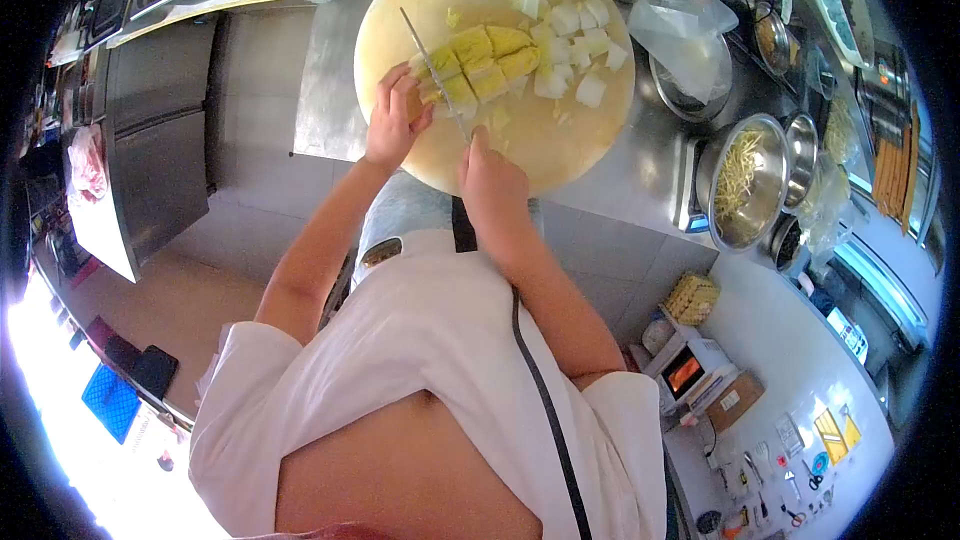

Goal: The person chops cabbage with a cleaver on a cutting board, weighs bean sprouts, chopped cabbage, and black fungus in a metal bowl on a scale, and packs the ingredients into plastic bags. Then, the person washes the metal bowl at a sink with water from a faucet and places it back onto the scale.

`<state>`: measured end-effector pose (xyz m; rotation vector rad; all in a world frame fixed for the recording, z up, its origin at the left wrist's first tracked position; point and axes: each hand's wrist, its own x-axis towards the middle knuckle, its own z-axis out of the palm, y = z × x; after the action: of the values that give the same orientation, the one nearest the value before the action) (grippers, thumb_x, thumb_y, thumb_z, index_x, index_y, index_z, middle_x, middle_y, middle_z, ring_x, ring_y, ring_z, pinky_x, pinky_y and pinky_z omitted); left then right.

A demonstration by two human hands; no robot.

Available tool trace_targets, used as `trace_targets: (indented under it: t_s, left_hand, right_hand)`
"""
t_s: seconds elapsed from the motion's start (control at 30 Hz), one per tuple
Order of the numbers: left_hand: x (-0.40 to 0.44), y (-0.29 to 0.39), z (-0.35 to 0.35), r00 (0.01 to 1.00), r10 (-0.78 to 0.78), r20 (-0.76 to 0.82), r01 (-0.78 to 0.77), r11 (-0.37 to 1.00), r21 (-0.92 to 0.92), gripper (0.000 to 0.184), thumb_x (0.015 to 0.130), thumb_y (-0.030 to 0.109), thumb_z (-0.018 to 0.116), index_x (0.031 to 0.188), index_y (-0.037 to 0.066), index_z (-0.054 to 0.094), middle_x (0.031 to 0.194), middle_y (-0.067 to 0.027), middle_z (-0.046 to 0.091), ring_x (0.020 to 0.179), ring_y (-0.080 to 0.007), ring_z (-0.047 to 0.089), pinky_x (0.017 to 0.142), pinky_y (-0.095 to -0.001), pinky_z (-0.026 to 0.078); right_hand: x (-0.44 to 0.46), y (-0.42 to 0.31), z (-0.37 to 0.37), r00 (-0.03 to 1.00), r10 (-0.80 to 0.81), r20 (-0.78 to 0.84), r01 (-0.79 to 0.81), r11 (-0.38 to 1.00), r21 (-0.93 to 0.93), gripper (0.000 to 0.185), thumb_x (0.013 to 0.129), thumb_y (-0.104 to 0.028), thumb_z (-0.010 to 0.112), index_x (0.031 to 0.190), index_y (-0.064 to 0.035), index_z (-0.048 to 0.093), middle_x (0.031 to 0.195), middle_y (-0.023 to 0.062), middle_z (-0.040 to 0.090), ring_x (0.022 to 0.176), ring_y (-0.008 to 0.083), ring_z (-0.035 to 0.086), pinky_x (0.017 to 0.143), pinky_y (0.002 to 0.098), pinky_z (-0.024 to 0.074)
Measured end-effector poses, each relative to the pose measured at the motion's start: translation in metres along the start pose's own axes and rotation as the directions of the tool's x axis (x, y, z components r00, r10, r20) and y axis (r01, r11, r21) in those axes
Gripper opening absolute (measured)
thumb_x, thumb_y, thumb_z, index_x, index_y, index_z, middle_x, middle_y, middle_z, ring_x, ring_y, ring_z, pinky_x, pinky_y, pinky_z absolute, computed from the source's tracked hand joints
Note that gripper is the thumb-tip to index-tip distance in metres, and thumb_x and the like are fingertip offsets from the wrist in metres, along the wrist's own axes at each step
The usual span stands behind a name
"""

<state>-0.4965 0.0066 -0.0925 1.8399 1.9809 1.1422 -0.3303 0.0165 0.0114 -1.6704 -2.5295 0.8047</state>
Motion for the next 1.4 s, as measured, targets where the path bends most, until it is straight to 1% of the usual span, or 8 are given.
trace_targets:
  t_s: [0.4,0.57,0.63,0.77,0.9,1.03,1.13,1.4]
  left_hand:
    - [0.002,0.007,0.004,0.999,-0.014,0.039,0.013,1.000,0.025,0.079,0.060,0.022,0.077,0.126,0.008,0.035,0.127,-0.0187,0.035,0.114,-0.0384,0.039,0.092,-0.0424,0.041]
    - [0.019,-0.001,-0.003,0.973,0.016,0.231,-0.030,0.998,0.056,0.078,0.060,0.017,0.076,0.128,0.013,0.039,0.131,-0.0152,0.034,0.114,-0.0341,0.041,0.091,-0.0405,0.043]
    - [0.024,-0.015,-0.008,0.952,-0.032,0.303,0.025,0.999,0.027,0.073,0.061,0.014,0.075,0.126,0.014,0.041,0.130,-0.0132,0.035,0.114,-0.0321,0.043,0.089,-0.0394,0.044]
    - [0.047,-0.028,-0.006,0.999,0.006,0.036,-0.005,1.000,-0.010,0.062,0.066,0.005,0.067,0.123,0.009,0.042,0.121,-0.0162,0.042,0.111,-0.0340,0.044,0.092,-0.0375,0.041]
    - [0.072,-0.015,0.014,0.955,-0.279,0.100,0.286,0.775,-0.563,0.046,0.079,0.005,0.049,0.124,0.003,0.040,0.124,-0.0122,0.044,0.115,-0.0238,0.043,0.098,-0.0333,0.032]
    - [0.085,0.012,0.039,0.979,-0.187,0.087,0.200,0.760,-0.618,0.039,0.091,0.020,0.038,0.124,0.000,0.043,0.122,-0.0109,0.050,0.118,-0.0212,0.042,0.102,-0.0333,0.027]
    - [0.084,0.021,0.052,0.993,-0.104,0.050,0.114,0.816,-0.566,0.043,0.079,0.017,0.049,0.121,0.004,0.048,0.125,-0.0122,0.048,0.119,-0.0274,0.042,0.100,-0.0380,0.031]
    - [0.078,0.077,0.061,0.973,0.208,0.104,-0.214,0.976,0.050,0.073,0.060,0.056,0.070,0.126,0.032,0.049,0.136,-0.0117,0.036,0.123,-0.0421,0.030,0.095,-0.0551,0.031]
  right_hand:
    - [0.022,0.031,0.019,0.998,0.058,-0.027,-0.049,0.967,0.251,0.024,0.085,-0.021,0.051,0.099,-0.0010,0.051,0.064,0.0169,0.059,0.059,0.0358,0.059,0.054,0.0456,0.0465]
    - [-0.016,0.104,0.021,0.943,0.320,-0.094,-0.189,0.747,0.638,0.019,0.090,-0.022,0.050,0.094,-0.0036,0.052,0.052,0.0036,0.049,0.040,0.0131,0.047,0.039,0.0284,0.0394]
    - [-0.031,0.107,-0.013,0.861,0.506,0.043,-0.247,0.344,0.906,0.015,0.090,-0.020,0.050,0.091,-0.0050,0.049,0.053,0.0016,0.045,0.038,0.0123,0.043,0.036,0.0270,0.0362]
    - [-0.051,0.165,-0.013,0.805,0.588,0.079,-0.189,0.128,0.974,0.015,0.091,-0.019,0.049,0.086,-0.0065,0.043,0.053,0.0012,0.041,0.038,0.0111,0.039,0.036,0.0257,0.0341]
    - [-0.048,0.191,0.000,0.766,0.594,0.244,-0.294,-0.013,0.956,0.015,0.090,-0.020,0.049,0.087,-0.0075,0.042,0.053,0.0006,0.039,0.037,0.0109,0.037,0.036,0.0257,0.0342]
    - [-0.031,0.185,0.014,0.844,0.491,0.215,-0.307,0.115,0.945,0.016,0.091,-0.019,0.050,0.086,-0.0057,0.042,0.053,0.0019,0.043,0.038,0.0111,0.040,0.035,0.0268,0.0348]
    - [-0.018,0.161,0.019,0.880,0.406,0.247,-0.337,0.166,0.927,0.017,0.090,-0.019,0.050,0.089,-0.0036,0.043,0.054,0.0023,0.044,0.038,0.0112,0.041,0.035,0.0270,0.0362]
    - [-0.011,0.098,0.037,0.888,0.381,0.257,-0.380,0.294,0.877,0.024,0.090,-0.016,0.049,0.108,0.0000,0.047,0.052,0.0016,0.046,0.040,0.0098,0.044,0.037,0.0261,0.0379]
